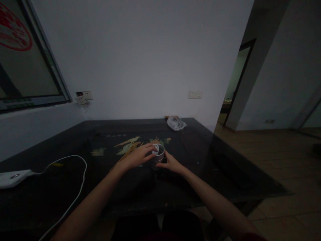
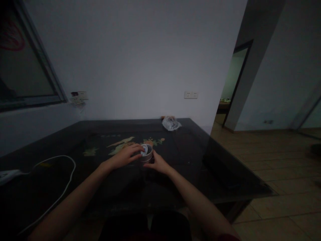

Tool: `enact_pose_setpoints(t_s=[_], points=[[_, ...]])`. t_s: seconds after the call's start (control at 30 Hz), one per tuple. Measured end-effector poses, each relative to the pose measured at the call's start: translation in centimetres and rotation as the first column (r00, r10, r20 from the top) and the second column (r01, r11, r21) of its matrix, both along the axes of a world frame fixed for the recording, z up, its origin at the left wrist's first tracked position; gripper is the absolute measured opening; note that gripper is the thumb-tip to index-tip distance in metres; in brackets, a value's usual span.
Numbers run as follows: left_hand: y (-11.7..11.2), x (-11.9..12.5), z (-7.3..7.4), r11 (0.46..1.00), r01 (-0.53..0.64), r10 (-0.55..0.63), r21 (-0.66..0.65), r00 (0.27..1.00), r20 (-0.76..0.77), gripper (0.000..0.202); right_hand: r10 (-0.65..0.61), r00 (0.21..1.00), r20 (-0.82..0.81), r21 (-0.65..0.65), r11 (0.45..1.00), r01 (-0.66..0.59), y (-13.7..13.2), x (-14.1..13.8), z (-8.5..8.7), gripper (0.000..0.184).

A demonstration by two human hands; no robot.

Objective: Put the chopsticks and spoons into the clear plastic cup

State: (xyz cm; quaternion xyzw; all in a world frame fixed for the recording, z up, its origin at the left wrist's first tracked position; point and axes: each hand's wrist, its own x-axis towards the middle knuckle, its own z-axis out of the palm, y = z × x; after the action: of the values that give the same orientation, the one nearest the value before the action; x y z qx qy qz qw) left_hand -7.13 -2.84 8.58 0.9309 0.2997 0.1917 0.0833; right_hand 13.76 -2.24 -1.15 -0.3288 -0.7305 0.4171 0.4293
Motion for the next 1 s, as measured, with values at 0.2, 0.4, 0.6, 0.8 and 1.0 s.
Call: enact_pose_setpoints(t_s=[0.2,0.4,0.6,0.8,1.0], points=[[-0.1,0.4,0.2,1.000,-0.001,0.002,0.018,0.997,-0.079,0.029,-0.008,1.000,0.008,0.021,1.000,0.008,0.1,0.1,-0.1,0.082],[-0.2,1.5,0.8,0.997,-0.025,0.037,0.069,0.983,-0.178,0.029,-0.009,1.000,0.023,0.008,1.000,0.009,0.4,0.2,-0.6,0.083],[-0.1,2.7,1.7,0.995,0.005,0.012,0.102,0.986,-0.167,0.022,-0.031,0.999,0.024,0.027,0.999,0.030,0.6,0.1,-0.8,0.084],[1.3,3.5,1.8,0.979,-0.133,0.159,0.155,0.973,-0.168,0.023,-0.033,0.999,0.032,0.028,0.999,0.032,0.3,0.1,-0.4,0.089],[3.2,3.1,0.8,0.938,-0.217,0.267,0.271,0.949,-0.165,0.018,-0.035,0.999,0.037,0.039,0.999,0.033,0.2,0.1,-0.2,0.091]])
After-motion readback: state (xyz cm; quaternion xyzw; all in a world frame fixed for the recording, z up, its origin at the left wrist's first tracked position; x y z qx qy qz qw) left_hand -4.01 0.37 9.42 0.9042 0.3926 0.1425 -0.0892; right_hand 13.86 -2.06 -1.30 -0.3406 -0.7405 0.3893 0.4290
